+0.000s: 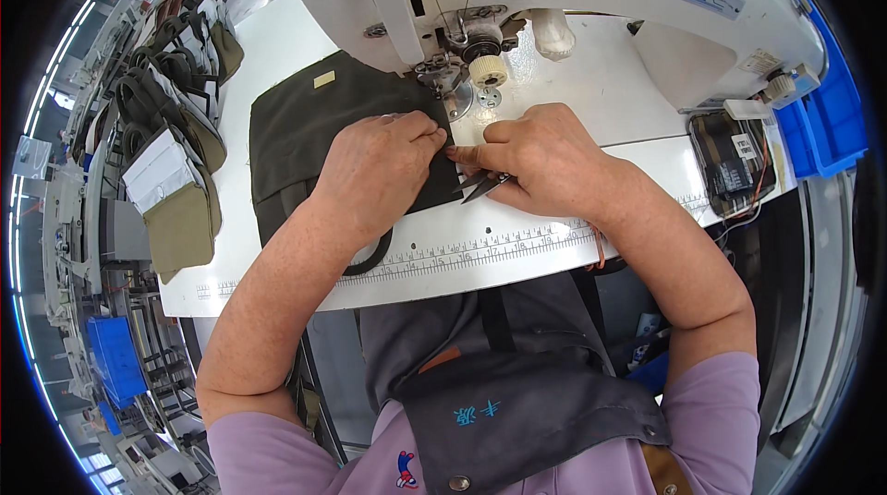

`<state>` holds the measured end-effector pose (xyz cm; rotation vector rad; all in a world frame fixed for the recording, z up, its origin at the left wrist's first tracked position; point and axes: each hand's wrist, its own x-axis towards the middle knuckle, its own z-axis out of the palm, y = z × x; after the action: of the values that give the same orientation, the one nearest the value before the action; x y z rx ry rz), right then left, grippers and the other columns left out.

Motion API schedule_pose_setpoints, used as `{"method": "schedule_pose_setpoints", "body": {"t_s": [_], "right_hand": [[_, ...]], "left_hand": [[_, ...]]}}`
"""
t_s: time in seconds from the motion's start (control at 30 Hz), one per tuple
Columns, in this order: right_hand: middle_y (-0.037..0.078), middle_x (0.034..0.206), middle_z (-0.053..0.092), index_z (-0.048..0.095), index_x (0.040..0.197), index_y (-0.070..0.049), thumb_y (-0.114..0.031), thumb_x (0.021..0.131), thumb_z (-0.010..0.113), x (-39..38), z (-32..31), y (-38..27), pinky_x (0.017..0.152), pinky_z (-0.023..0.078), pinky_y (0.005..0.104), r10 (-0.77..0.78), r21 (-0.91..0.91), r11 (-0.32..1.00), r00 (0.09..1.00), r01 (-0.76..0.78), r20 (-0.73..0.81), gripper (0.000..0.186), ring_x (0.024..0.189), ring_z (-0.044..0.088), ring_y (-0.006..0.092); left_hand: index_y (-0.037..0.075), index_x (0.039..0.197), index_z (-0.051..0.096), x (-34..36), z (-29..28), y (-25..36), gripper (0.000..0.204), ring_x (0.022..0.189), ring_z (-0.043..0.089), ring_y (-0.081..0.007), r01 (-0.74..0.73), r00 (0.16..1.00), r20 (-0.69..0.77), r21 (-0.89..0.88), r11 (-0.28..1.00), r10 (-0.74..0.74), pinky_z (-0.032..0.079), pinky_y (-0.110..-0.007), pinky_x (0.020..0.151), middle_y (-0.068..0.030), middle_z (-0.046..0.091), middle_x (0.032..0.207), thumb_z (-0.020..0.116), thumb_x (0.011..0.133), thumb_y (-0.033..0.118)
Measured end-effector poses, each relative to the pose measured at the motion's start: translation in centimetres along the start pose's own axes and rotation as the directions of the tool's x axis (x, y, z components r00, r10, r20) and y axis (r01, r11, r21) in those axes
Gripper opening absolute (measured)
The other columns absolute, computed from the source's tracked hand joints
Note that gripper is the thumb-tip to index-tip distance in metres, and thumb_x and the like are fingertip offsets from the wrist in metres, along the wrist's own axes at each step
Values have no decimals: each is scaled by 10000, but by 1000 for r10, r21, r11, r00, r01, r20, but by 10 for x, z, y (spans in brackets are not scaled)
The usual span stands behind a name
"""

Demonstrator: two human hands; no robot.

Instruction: Sewing components of a dark green bag using an industrial sewing machine.

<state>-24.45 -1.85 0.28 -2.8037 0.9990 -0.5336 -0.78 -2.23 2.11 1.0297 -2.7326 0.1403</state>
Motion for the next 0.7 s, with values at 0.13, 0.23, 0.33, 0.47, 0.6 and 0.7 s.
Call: {"method": "schedule_pose_setpoints", "body": {"t_s": [0.13,0.23,0.33,0.47,0.6,0.7], "right_hand": [[30,765,666,786,1097,-170,-258,772,762,-1,-1,-1,626,530,411,-6,-17,1000,1000,5,-24,338,723,695,260],[36,778,676,773,1112,-159,-258,776,754,-1,-1,-2,626,529,413,11,20,1000,1000,-11,5,351,731,696,270],[41,790,688,745,1153,-135,-253,780,747,-2,1,-3,631,531,417,-8,-10,1000,999,8,-42,391,735,697,284],[56,842,701,715,1189,-106,-258,775,751,0,5,-5,635,534,428,101,-5,995,993,-101,-67,442,739,698,297],[61,867,695,715,1181,-98,-253,765,759,1,4,-6,628,533,427,48,-27,998,998,-49,-50,445,729,694,298],[54,841,685,715,1185,-100,-243,765,759,2,3,-7,616,531,421,25,-72,997,998,-29,-58,446,712,690,289]], "left_hand": [[3,1067,752,-10,5,13,245,1008,709,-283,96,986,-119,-170,981,-117,587,-369,883,-99,716,1118,702,830,43],[-15,1092,744,-13,7,9,261,1053,703,-299,122,976,-147,-233,965,-159,587,-381,899,-121,706,1168,719,846,70],[-26,1099,739,-14,5,11,283,1068,703,-310,121,979,-132,-257,959,-159,584,-379,921,-146,697,1205,736,842,92],[-40,1103,733,-16,7,18,315,1065,710,-333,118,967,-184,-282,952,-175,583,-375,937,-179,689,1225,759,819,95],[-46,1089,730,-18,13,18,309,1073,710,-345,171,940,-212,-378,910,-265,583,-382,942,-180,691,1231,767,807,75],[-47,1071,729,-17,16,15,292,1085,709,-338,168,936,-235,-355,920,-262,586,-387,940,-175,699,1228,770,803,60]]}}
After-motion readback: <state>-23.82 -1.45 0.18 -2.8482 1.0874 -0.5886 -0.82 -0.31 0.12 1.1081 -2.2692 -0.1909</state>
